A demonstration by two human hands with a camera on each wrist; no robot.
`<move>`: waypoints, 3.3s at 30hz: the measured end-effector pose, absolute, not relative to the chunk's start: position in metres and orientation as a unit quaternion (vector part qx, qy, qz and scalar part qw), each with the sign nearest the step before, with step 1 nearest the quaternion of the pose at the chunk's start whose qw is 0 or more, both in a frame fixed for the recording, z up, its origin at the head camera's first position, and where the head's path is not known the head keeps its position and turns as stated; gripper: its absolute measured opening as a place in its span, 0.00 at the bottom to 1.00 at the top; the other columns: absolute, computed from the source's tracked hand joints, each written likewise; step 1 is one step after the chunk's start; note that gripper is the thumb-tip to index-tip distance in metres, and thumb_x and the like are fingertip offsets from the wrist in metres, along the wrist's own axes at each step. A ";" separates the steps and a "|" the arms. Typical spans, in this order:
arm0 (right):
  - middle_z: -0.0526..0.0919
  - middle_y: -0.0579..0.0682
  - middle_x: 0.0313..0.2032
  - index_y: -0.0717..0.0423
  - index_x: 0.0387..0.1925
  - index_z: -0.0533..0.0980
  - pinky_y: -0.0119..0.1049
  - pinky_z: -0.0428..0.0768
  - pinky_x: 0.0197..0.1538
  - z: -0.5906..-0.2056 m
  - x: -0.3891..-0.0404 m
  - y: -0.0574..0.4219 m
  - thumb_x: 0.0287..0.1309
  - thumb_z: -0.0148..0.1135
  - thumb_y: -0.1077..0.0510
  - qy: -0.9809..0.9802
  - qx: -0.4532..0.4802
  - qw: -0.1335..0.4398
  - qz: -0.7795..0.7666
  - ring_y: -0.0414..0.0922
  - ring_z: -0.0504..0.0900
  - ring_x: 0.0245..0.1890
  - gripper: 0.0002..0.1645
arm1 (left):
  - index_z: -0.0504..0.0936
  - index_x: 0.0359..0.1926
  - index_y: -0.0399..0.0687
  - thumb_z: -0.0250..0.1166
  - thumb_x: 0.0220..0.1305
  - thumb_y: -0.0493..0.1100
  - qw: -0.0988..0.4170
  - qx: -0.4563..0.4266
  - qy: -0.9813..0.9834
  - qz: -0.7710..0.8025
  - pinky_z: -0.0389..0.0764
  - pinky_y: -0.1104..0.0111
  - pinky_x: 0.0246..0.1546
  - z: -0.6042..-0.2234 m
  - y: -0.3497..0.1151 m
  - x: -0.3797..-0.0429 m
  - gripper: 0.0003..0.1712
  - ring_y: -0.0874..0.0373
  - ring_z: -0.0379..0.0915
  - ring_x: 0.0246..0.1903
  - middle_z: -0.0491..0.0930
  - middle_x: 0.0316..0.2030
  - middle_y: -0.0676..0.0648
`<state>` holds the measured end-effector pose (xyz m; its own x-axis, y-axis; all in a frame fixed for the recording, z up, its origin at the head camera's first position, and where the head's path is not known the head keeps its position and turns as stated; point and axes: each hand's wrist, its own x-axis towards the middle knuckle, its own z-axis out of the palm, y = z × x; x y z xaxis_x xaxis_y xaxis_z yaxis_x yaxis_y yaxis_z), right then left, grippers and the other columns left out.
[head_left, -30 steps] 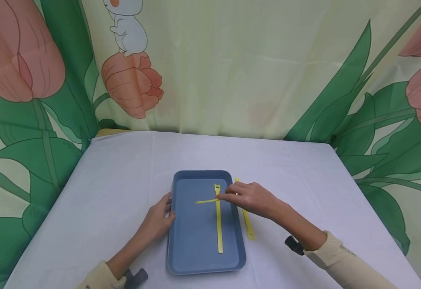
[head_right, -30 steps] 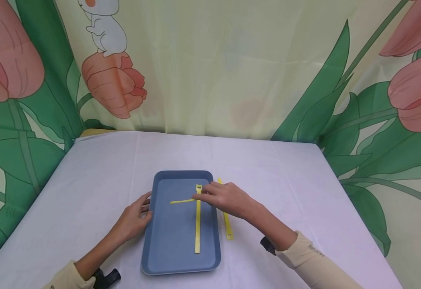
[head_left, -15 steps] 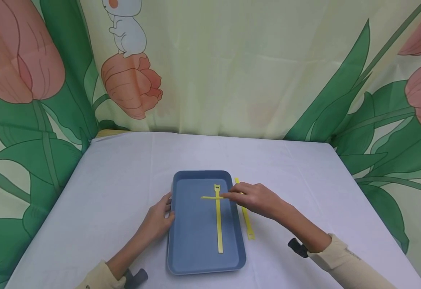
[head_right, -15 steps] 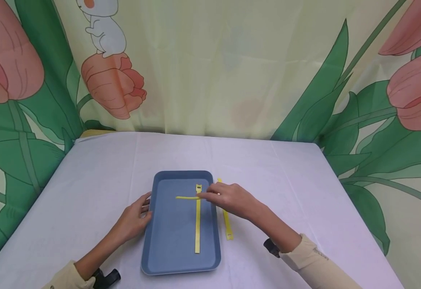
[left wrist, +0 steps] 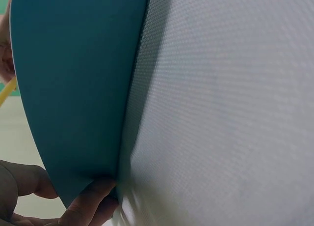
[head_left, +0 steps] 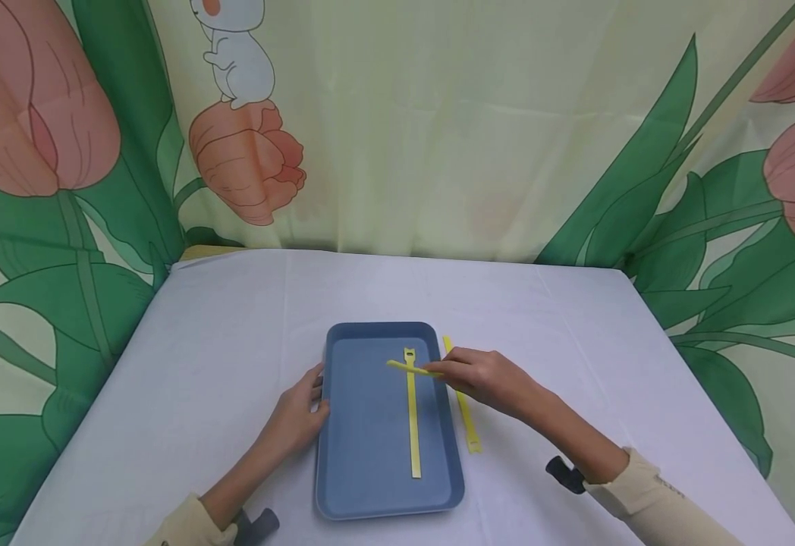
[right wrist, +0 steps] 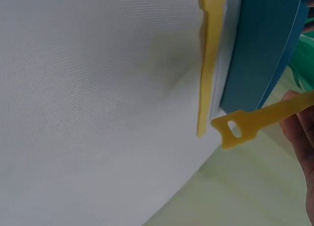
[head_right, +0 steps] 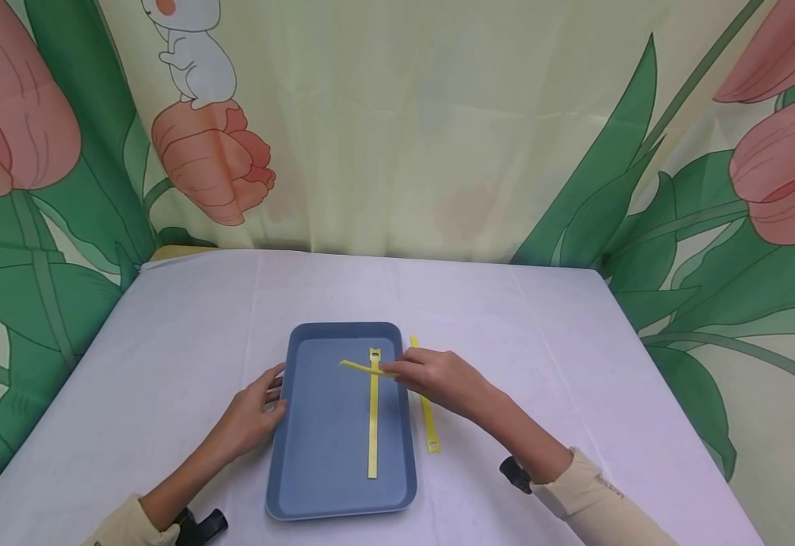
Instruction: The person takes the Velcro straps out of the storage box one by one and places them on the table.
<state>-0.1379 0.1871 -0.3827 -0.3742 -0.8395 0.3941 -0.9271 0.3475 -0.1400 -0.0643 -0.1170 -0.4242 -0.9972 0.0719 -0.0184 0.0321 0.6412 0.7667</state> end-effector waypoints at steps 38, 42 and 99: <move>0.82 0.42 0.32 0.57 0.44 0.82 0.23 0.80 0.37 -0.402 -0.135 0.189 0.48 0.70 0.66 -0.906 0.344 0.012 0.248 0.35 0.76 0.29 0.17 | 0.58 0.66 0.28 0.54 0.59 0.31 0.023 0.026 0.905 0.425 0.70 0.50 0.56 -0.424 -0.118 -0.064 0.33 0.39 0.69 0.55 0.70 0.57 0.29; 0.82 0.41 0.33 0.57 0.44 0.81 0.24 0.80 0.34 -0.403 -0.136 0.190 0.51 0.68 0.66 -0.910 0.319 -0.007 0.264 0.34 0.76 0.29 0.16 | 0.57 0.66 0.28 0.54 0.59 0.31 0.026 0.023 0.904 0.426 0.70 0.50 0.56 -0.423 -0.118 -0.063 0.33 0.39 0.70 0.55 0.69 0.57 0.29; 0.79 0.50 0.22 0.67 0.36 0.79 0.34 0.81 0.22 -0.424 -0.143 0.210 0.52 0.66 0.64 -0.921 0.009 -0.165 0.354 0.45 0.79 0.16 0.10 | 0.58 0.65 0.27 0.54 0.58 0.30 0.021 0.030 0.905 0.424 0.72 0.50 0.54 -0.423 -0.117 -0.065 0.33 0.39 0.71 0.54 0.69 0.57 0.28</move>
